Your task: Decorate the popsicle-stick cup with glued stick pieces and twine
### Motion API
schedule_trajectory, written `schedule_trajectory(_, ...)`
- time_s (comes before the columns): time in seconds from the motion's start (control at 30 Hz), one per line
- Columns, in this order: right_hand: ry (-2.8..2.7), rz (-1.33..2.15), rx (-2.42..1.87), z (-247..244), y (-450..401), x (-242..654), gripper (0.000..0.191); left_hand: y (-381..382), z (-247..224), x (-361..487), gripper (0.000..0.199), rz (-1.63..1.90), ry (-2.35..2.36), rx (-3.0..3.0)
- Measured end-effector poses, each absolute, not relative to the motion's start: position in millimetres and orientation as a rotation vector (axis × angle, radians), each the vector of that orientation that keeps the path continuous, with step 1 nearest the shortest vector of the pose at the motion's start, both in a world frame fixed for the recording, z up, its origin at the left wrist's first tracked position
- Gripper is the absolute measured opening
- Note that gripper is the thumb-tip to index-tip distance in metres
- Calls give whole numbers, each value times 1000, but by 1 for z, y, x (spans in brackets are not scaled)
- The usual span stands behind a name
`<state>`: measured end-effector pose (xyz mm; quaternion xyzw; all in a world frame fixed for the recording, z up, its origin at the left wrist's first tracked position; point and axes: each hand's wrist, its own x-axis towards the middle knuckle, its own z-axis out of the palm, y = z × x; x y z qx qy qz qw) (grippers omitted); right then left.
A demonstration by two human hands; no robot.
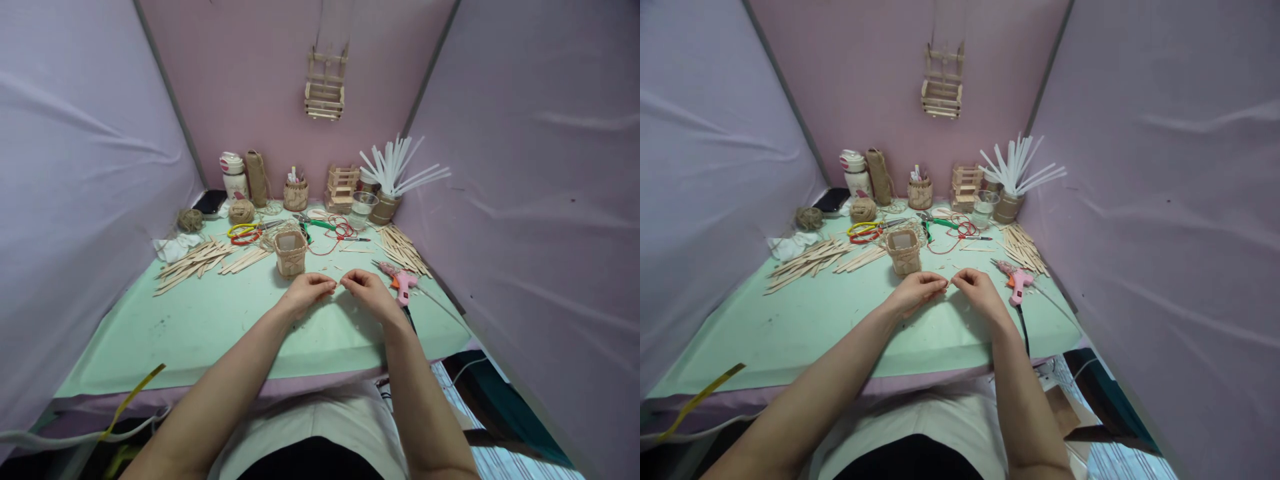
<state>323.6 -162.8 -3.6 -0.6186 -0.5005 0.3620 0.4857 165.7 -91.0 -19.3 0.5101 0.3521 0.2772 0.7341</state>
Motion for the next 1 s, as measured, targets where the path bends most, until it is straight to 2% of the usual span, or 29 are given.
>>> schedule_trajectory(0.23,-1217,816,-1572,-9,-159,316,19,-94,-20,168,20,710,901,1440)
schedule_trajectory(0.67,-823,981,-1294,-22,-154,313,27,-90,-20,168,30,677,835,958)
schedule_trajectory(1.0,-934,832,-1454,-17,-151,307,21,-94,-17,170,33,740,838,939)
